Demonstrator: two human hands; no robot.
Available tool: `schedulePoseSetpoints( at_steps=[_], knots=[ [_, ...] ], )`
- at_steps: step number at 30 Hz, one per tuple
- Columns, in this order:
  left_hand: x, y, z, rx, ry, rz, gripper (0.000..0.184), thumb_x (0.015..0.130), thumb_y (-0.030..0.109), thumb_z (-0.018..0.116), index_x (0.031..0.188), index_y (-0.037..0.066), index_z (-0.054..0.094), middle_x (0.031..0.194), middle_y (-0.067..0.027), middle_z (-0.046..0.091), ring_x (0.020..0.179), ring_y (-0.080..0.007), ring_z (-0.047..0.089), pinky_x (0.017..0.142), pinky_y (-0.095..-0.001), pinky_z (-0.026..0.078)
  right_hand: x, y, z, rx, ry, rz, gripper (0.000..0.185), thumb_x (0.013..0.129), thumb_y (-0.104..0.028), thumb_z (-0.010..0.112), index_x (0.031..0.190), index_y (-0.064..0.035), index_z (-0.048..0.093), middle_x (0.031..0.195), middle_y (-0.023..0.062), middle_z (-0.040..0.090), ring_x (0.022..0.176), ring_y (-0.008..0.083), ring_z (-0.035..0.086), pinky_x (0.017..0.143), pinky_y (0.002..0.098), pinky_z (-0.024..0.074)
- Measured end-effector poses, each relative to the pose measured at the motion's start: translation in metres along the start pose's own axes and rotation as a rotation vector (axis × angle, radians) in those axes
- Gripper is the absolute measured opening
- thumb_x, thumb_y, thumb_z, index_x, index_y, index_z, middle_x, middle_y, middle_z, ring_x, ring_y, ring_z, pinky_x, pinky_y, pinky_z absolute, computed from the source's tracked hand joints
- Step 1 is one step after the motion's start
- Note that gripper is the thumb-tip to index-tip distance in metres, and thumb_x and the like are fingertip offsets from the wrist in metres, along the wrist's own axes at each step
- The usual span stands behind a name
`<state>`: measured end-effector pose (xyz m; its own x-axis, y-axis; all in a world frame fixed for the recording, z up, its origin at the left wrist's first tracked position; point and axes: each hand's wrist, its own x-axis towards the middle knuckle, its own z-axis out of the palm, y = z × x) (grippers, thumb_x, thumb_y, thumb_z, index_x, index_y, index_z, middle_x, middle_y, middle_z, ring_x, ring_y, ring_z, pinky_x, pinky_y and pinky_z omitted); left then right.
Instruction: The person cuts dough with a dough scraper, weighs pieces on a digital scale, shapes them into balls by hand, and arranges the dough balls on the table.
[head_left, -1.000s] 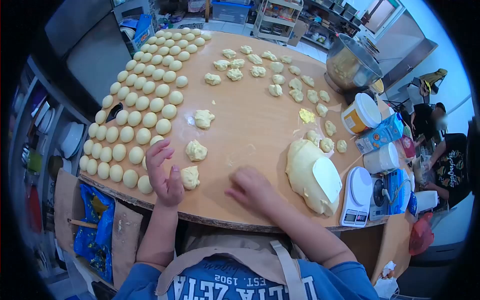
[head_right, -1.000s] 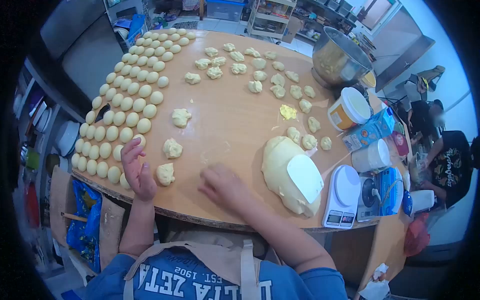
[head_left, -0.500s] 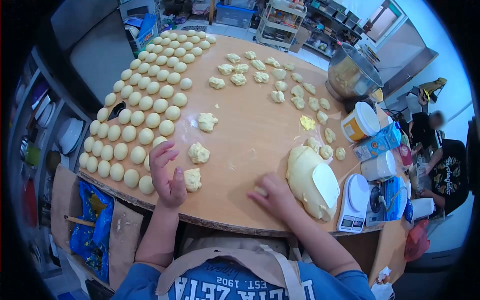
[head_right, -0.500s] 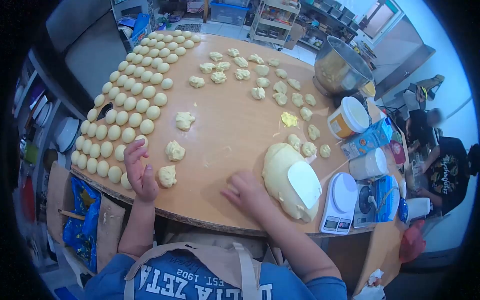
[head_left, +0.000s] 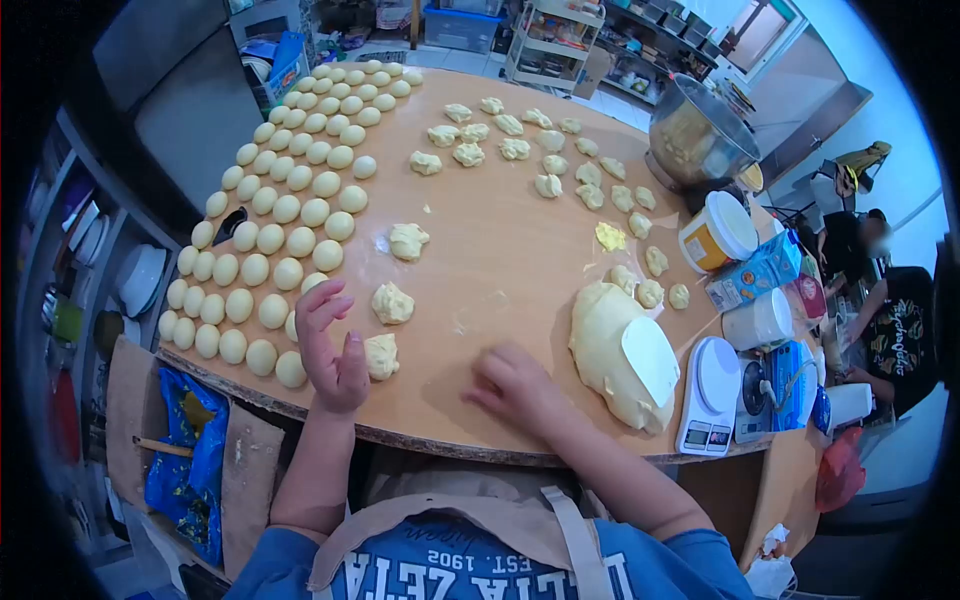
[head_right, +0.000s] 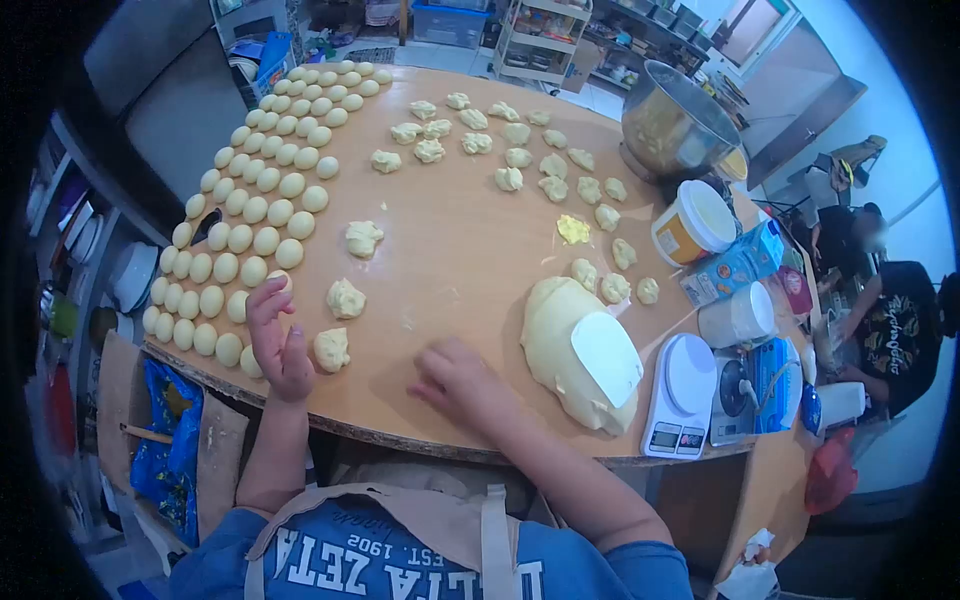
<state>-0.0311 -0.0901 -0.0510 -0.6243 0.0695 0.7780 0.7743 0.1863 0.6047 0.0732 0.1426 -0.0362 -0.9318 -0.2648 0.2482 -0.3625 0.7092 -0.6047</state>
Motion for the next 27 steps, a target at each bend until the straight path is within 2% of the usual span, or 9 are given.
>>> schedulePoseSetpoints(
  at_steps=[3,7,10,13,16,18,23,27],
  knots=[
    [0.0,0.0,0.001,0.005,0.027,-0.006,0.032,0.085,0.015,0.051,0.114,0.001,0.052,0.121,-0.0191,0.051,0.104,-0.0256,0.049,0.08,-0.0339,0.044,-0.024,0.01,-0.008,-0.015,0.14,-0.009,0.029,0.074,-0.02,0.076,0.086,-0.0036,0.056,0.084,0.0128,0.054,0.08,0.0321,0.055,0.07,0.0399,0.0466],
    [0.0,0.001,0.003,-0.013,-0.006,-0.007,0.031,0.085,0.016,0.051,0.113,0.001,0.052,0.121,-0.0191,0.051,0.104,-0.0254,0.049,0.08,-0.0337,0.044,-0.003,0.018,-0.007,-0.033,0.11,0.07,0.031,0.074,-0.022,0.077,0.087,-0.0032,0.057,0.086,0.0134,0.056,0.083,0.0322,0.056,0.072,0.0391,0.0478],
    [-0.003,0.002,0.001,-0.007,0.008,-0.016,0.031,0.086,0.016,0.052,0.113,0.001,0.052,0.121,-0.0188,0.051,0.104,-0.0254,0.049,0.08,-0.0336,0.044,-0.002,0.003,0.003,-0.009,0.014,0.034,0.033,0.073,-0.022,0.078,0.09,-0.0031,0.058,0.09,0.0144,0.058,0.085,0.0322,0.058,0.073,0.0388,0.0487],
    [-0.001,0.001,-0.001,0.0,0.037,-0.011,0.031,0.086,0.017,0.052,0.113,0.001,0.052,0.121,-0.0186,0.051,0.104,-0.0254,0.049,0.08,-0.0338,0.044,-0.029,0.008,-0.009,-0.011,0.083,0.022,0.034,0.074,-0.022,0.077,0.095,-0.0033,0.059,0.093,0.0148,0.058,0.088,0.0323,0.058,0.075,0.0394,0.0485],
    [-0.001,0.002,0.001,-0.028,0.028,-0.002,0.031,0.086,0.016,0.052,0.113,0.001,0.052,0.121,-0.0186,0.051,0.104,-0.0253,0.049,0.08,-0.0338,0.044,-0.018,0.02,-0.014,-0.11,0.129,0.118,0.035,0.074,-0.023,0.077,0.097,-0.0041,0.06,0.096,0.015,0.058,0.091,0.0326,0.058,0.076,0.0393,0.0492],
    [-0.004,0.003,0.003,-0.038,0.011,0.001,0.031,0.086,0.016,0.052,0.113,0.002,0.052,0.121,-0.0186,0.05,0.104,-0.0253,0.049,0.08,-0.0338,0.044,-0.002,0.006,-0.007,-0.063,0.108,0.133,0.035,0.073,-0.023,0.078,0.097,-0.0038,0.06,0.096,0.0148,0.059,0.091,0.0329,0.059,0.076,0.0392,0.05],
    [-0.003,0.003,-0.001,-0.025,0.027,-0.017,0.031,0.085,0.014,0.051,0.114,0.002,0.052,0.121,-0.0185,0.05,0.105,-0.0252,0.049,0.081,-0.0337,0.044,-0.036,0.009,-0.006,0.022,0.089,0.06,0.036,0.074,-0.024,0.077,0.098,-0.0029,0.06,0.098,0.0142,0.059,0.092,0.0325,0.058,0.077,0.0381,0.0492],
    [-0.003,0.004,0.002,-0.03,0.004,-0.013,0.031,0.085,0.013,0.051,0.114,0.001,0.052,0.121,-0.0185,0.05,0.105,-0.0252,0.049,0.081,-0.0336,0.044,-0.022,0.018,-0.019,-0.1,0.091,0.193,0.038,0.073,-0.025,0.078,0.098,-0.0032,0.06,0.099,0.014,0.06,0.092,0.0327,0.059,0.078,0.0379,0.0498]
  ],
)
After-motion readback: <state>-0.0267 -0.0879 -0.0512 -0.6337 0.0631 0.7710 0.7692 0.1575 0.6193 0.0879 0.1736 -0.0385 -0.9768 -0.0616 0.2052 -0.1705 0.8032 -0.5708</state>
